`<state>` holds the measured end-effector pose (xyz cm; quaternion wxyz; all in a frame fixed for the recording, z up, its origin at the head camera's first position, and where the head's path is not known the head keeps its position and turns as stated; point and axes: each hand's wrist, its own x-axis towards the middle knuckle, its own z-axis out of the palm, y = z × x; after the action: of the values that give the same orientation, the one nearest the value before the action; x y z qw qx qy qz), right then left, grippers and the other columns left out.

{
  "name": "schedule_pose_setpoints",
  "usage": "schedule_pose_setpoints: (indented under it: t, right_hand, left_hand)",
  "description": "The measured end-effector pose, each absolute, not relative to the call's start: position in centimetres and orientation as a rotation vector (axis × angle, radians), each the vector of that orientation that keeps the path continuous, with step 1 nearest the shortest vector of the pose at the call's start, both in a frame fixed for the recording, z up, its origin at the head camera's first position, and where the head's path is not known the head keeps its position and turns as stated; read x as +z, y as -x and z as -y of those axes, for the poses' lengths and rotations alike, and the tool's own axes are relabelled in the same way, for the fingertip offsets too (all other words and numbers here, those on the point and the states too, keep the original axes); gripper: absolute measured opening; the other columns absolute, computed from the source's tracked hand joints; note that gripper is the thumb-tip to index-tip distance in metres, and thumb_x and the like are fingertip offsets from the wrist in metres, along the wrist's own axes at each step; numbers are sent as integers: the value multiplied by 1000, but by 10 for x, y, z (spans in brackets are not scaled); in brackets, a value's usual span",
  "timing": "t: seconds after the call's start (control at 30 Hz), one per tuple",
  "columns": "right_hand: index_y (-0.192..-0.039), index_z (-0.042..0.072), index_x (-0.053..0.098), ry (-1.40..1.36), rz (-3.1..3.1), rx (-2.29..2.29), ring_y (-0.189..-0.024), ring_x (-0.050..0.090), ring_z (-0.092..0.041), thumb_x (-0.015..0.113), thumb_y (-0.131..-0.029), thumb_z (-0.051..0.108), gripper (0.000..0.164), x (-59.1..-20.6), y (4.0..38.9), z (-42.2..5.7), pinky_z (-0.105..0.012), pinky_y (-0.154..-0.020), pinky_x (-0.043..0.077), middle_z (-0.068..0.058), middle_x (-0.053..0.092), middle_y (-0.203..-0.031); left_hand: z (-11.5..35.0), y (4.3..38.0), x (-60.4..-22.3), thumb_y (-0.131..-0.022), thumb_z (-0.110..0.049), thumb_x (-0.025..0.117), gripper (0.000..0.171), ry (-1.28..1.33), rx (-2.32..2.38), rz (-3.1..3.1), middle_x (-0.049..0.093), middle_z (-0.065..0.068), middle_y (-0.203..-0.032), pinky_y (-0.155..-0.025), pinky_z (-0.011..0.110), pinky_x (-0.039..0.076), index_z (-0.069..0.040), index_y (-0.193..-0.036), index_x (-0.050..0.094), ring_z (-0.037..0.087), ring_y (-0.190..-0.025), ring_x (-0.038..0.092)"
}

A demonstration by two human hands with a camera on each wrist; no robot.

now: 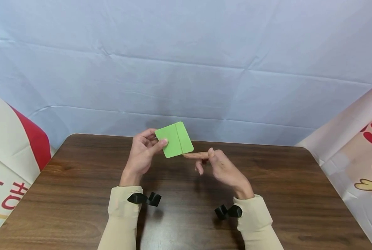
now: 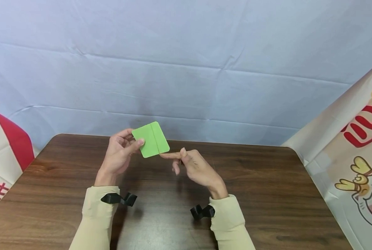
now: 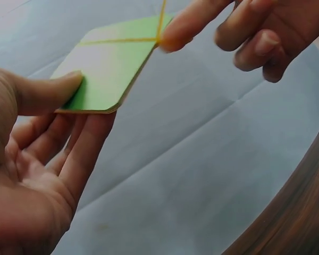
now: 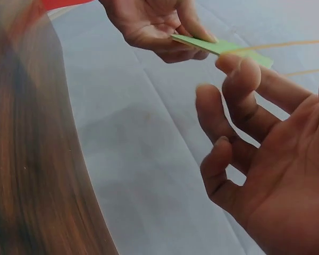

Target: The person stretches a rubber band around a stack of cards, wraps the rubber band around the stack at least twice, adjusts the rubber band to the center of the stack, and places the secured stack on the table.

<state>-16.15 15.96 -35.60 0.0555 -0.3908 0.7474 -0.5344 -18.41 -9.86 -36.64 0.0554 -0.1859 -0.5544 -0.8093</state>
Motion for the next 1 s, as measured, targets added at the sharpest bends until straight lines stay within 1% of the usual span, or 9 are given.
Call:
schedule_pose_setpoints:
  t: [0.23, 0.37, 0.47, 0.57, 0.67, 0.73, 0.83, 0.9, 1.0]
  right_hand:
    - [-125, -5, 69, 1253, -2169, -1601, -73, 60, -22, 16, -108, 56, 83, -356, 163, -165, -34, -87, 49, 0, 54, -65]
    - [-122, -5, 71, 1266, -2121, -1599, -69, 57, -21, 19, -108, 55, 80, -356, 163, -168, -34, -83, 50, -1, 52, -64]
    - [-116, -6, 73, 1294, -2106, -1574, -66, 56, -20, 20, -108, 55, 81, -356, 163, -170, -35, -78, 50, -3, 54, -65]
    - [-110, -8, 73, 1311, -2069, -1539, -65, 56, -17, 20, -109, 52, 81, -355, 163, -171, -34, -72, 51, -7, 62, -74]
    - [-108, -9, 74, 1293, -2039, -1494, -65, 57, -17, 22, -111, 47, 76, -354, 163, -172, -34, -68, 52, -10, 67, -84]
    - [-102, -5, 76, 1234, -2055, -1457, -68, 58, -18, 24, -112, 41, 70, -353, 161, -173, -33, -72, 51, -7, 67, -82]
    - [-88, 2, 75, 1134, -2102, -1393, -73, 59, -21, 29, -114, 34, 62, -351, 158, -174, -33, -80, 48, 1, 63, -73]
    - [-80, 5, 72, 1087, -2127, -1359, -76, 60, -20, 31, -114, 31, 60, -351, 157, -174, -31, -83, 47, 4, 60, -68]
    - [-79, 6, 72, 1080, -2135, -1330, -76, 60, -19, 31, -114, 34, 60, -351, 157, -175, -30, -82, 47, 2, 61, -67]
  left_hand:
    - [104, 181, -364, -88, 14, 67, 33, 750, -2380, 1812, 74, 2, -94, -71, 26, 57, -16, -99, 73, 16, -84, 69]
    - [107, 179, -363, -88, 10, 72, 31, 856, -2352, 1843, 74, 2, -94, -71, 26, 58, -18, -101, 74, 15, -82, 69]
    - [108, 178, -363, -87, 6, 75, 24, 945, -2302, 1896, 72, 3, -92, -70, 27, 58, -14, -101, 73, 15, -79, 69]
    - [109, 177, -362, -86, 7, 75, 17, 1036, -2252, 1959, 70, 4, -92, -70, 29, 58, -1, -101, 72, 16, -78, 69]
    - [108, 175, -358, -84, 12, 74, 18, 1130, -2205, 2014, 69, 6, -94, -70, 31, 59, 9, -101, 69, 18, -79, 68]
    - [106, 174, -356, -84, 13, 75, 17, 1187, -2153, 2055, 69, 7, -94, -67, 29, 58, 9, -100, 70, 18, -79, 66]
    - [104, 172, -353, -85, 10, 75, 16, 1254, -2089, 2115, 68, 9, -92, -60, 26, 53, 5, -99, 73, 17, -75, 61]
    - [104, 171, -351, -86, 8, 76, 16, 1279, -2055, 2161, 68, 10, -91, -58, 28, 52, 3, -101, 75, 17, -74, 59]
    - [103, 169, -348, -86, 6, 77, 18, 1297, -2032, 2222, 69, 9, -92, -60, 29, 53, 1, -103, 77, 19, -75, 60]
